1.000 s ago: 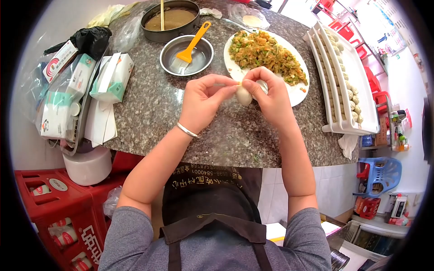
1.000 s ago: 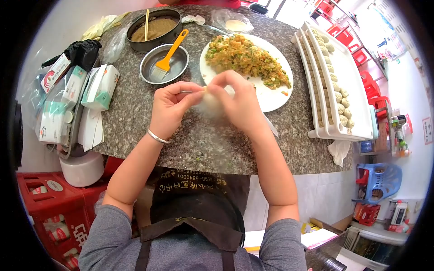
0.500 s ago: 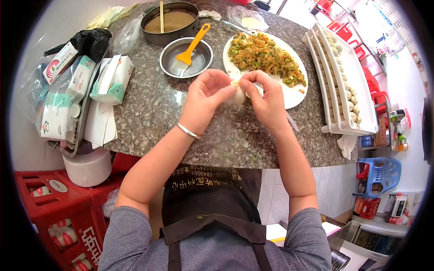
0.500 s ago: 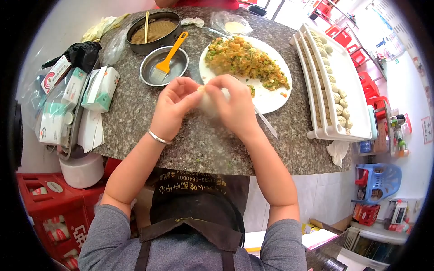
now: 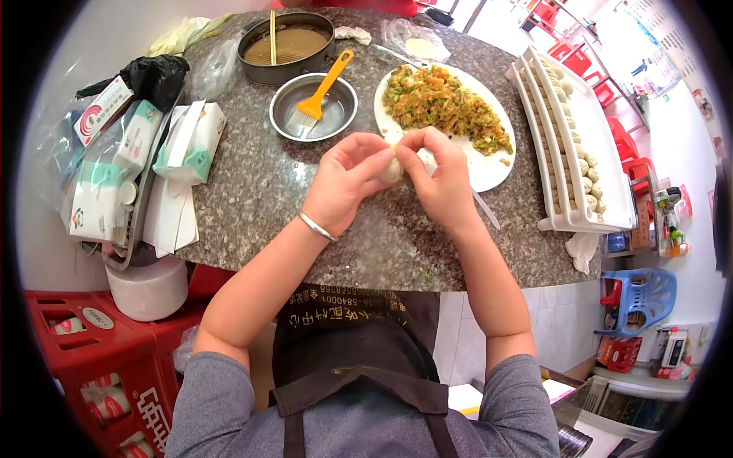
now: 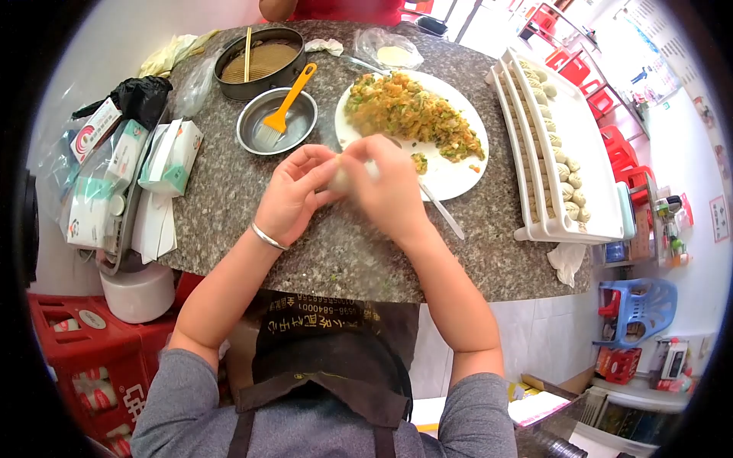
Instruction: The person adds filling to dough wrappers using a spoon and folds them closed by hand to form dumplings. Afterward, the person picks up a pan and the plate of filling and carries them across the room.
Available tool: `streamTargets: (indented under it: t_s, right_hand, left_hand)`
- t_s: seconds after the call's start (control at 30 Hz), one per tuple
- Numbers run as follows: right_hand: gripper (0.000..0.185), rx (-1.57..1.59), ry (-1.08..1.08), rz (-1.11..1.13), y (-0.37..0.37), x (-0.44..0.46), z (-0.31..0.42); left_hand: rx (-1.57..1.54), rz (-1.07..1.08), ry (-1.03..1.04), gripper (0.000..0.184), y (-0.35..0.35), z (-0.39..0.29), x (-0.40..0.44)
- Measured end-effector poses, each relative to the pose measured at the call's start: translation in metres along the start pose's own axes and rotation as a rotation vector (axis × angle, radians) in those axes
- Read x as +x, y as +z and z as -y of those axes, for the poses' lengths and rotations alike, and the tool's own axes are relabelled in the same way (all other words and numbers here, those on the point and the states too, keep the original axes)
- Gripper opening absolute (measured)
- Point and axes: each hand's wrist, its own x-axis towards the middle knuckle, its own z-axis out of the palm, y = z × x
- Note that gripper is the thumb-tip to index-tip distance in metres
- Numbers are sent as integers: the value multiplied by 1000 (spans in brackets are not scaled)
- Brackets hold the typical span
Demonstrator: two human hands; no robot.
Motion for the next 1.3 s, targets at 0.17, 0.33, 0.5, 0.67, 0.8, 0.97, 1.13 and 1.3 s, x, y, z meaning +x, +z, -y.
streamTargets:
  t_s: [0.17, 0.33, 0.5, 0.67, 0.8, 0.97, 1.13, 1.3]
  right_hand:
    - [14, -86, -129, 14, 1, 0, 1]
    - [14, -24, -25, -20, -2, -1, 2]
    - [14, -61, -33, -70, -2, -1, -3]
    - [17, 369, 134, -95, -14, 6, -6]
    - [11, 467, 164, 50, -26, 7, -11]
    - [11, 431, 203, 10, -25, 7, -10]
    - [11, 370, 194, -26, -32, 6, -1]
    - [17, -144, -337, -247, -49, 9, 34]
  left_hand:
    - [41, -32, 42, 18, -2, 1, 1]
    - [75, 50, -10, 19, 4, -4, -2]
    - [-12, 109, -65, 26, 0, -5, -2]
    - [-209, 203, -175, 35, -3, -12, 0]
    - [-218, 243, -215, 35, -7, -10, 2]
    - [-212, 219, -201, 37, -7, -12, 1]
    - [-134, 135, -185, 42, -4, -12, -1]
    - [-36, 75, -168, 48, -2, -11, -1]
